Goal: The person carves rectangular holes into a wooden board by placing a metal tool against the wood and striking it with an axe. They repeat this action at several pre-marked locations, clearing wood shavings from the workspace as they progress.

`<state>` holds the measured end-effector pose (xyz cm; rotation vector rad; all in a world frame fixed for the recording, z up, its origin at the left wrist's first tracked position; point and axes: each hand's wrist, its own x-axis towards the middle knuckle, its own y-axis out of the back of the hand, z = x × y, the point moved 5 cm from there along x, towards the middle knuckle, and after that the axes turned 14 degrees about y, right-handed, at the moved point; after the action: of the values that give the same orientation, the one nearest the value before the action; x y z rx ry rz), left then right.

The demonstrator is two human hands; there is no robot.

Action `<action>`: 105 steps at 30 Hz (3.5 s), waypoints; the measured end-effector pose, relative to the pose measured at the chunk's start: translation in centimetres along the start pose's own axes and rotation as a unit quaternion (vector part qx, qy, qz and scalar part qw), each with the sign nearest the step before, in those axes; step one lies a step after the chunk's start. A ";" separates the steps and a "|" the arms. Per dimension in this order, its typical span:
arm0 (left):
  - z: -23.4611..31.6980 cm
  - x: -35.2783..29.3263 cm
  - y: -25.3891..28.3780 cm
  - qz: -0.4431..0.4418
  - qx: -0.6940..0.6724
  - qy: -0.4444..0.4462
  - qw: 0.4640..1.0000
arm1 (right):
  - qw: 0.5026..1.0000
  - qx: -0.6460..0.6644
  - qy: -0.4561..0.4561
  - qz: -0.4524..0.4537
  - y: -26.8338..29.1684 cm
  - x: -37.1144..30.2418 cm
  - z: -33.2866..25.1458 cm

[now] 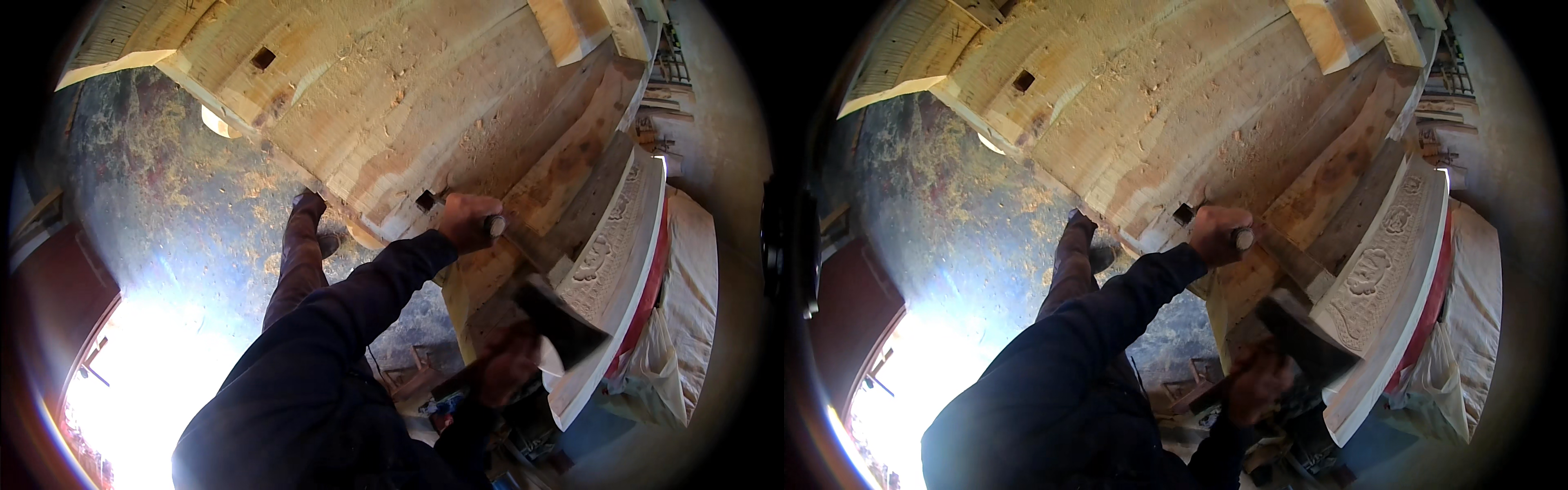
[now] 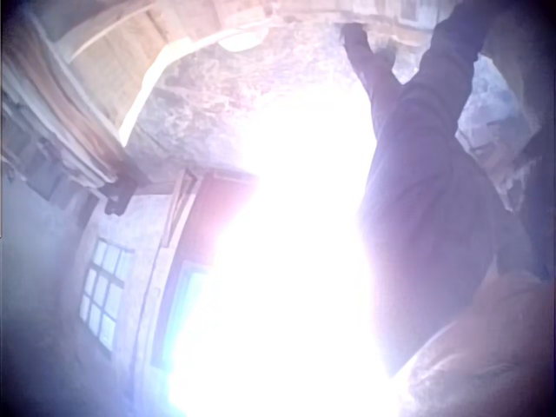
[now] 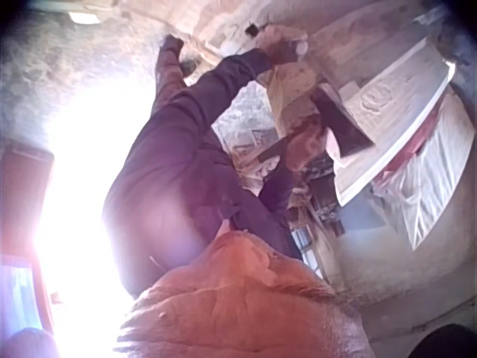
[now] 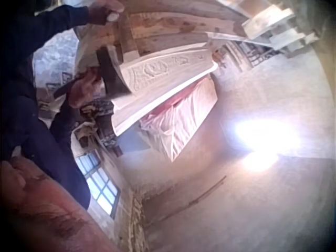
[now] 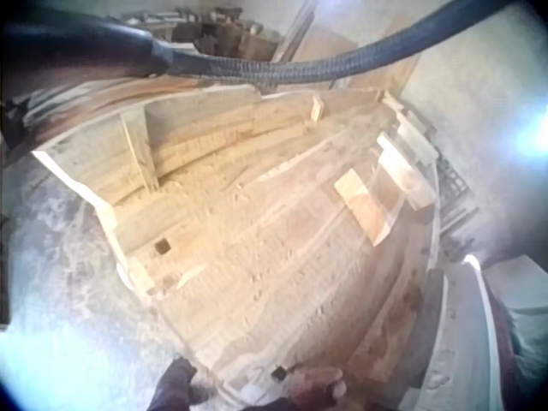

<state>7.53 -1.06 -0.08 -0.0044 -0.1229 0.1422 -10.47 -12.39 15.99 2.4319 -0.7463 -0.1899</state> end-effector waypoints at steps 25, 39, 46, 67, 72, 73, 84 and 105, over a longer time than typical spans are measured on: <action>-0.5 -1.0 0.4 -0.013 -0.019 0.015 1.000 | 0.991 -0.048 0.064 -0.103 -3.8 3.3 -3.8; -1.0 2.5 -2.6 -0.105 0.120 0.133 0.978 | 0.980 -0.091 -0.062 -0.165 -1.4 -4.2 4.7; 1.9 -1.6 -0.1 -0.065 0.033 0.002 0.997 | 0.981 -0.064 -0.063 -0.171 -1.6 -5.2 4.3; 0.0 0.3 1.0 -0.016 -0.047 -0.009 0.999 | 0.973 -0.182 0.092 -0.108 -0.3 -0.5 0.9; 0.0 0.4 1.3 -0.006 -0.046 -0.021 0.999 | 0.965 -0.121 0.211 0.097 -0.3 2.0 -9.1; -0.2 0.0 1.3 -0.011 -0.038 -0.024 0.999 | 0.971 -0.024 0.197 0.131 -1.3 2.2 -10.8; -1.2 -1.6 1.3 -0.043 -0.024 -0.013 0.999 | 0.948 -0.244 0.128 -0.157 -6.2 3.7 -3.6; -2.6 1.7 -2.2 -0.123 0.123 0.105 0.979 | 0.989 -0.046 -0.061 -0.130 -4.6 -2.1 1.7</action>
<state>9.86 -2.99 -2.44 0.2422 0.1065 -0.0907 -10.56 -8.91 11.92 2.4387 -0.4562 -0.4680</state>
